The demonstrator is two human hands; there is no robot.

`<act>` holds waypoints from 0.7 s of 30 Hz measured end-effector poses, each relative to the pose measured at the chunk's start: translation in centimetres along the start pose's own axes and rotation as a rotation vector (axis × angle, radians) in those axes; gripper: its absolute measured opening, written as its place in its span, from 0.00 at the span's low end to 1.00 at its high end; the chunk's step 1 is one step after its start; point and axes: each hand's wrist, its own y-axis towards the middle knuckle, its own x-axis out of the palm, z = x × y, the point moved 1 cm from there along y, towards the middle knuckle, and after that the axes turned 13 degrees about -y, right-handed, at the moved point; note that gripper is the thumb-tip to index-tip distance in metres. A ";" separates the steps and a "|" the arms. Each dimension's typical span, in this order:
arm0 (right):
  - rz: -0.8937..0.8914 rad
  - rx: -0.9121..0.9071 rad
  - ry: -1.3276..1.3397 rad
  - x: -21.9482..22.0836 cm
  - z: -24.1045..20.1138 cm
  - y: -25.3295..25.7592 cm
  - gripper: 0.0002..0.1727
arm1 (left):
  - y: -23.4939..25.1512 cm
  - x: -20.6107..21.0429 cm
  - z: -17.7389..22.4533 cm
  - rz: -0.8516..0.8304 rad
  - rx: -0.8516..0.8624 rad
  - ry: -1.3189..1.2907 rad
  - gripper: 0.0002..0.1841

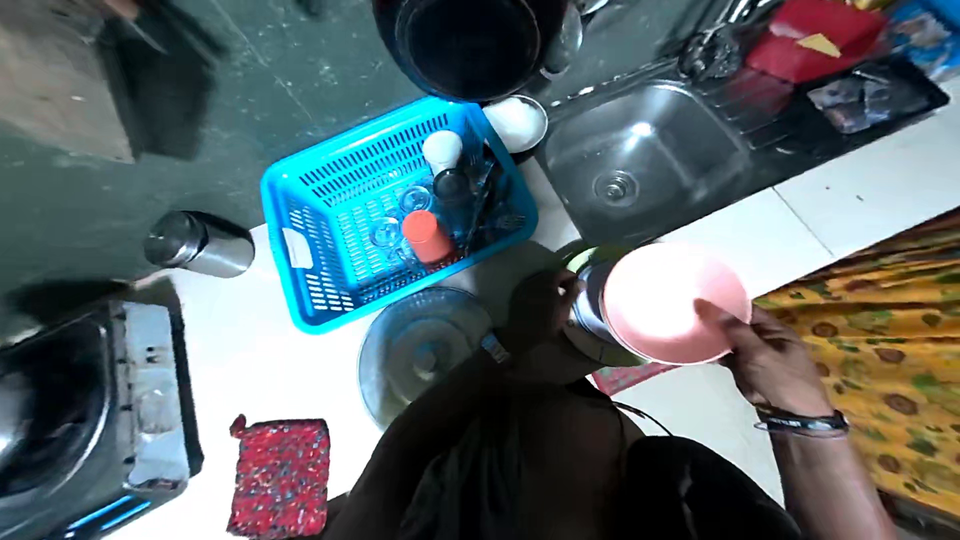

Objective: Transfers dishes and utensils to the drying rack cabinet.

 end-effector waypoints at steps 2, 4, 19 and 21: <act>-0.046 -0.001 -0.024 0.4 0.1 0.4 0.12 | -1.1 -3.3 0.7 0.084 0.041 0.030 0.16; -0.073 0.001 -0.008 0.6 -0.2 0.9 0.11 | -1.2 -6.9 1.3 0.191 0.107 0.113 0.17; -0.121 -0.020 -0.192 0.5 3.6 2.7 0.20 | 10.0 -12.0 -2.4 0.088 -0.467 0.626 0.44; -0.124 -0.031 -0.193 0.6 4.0 2.6 0.19 | 10.6 -12.2 -2.6 0.113 -0.499 0.598 0.49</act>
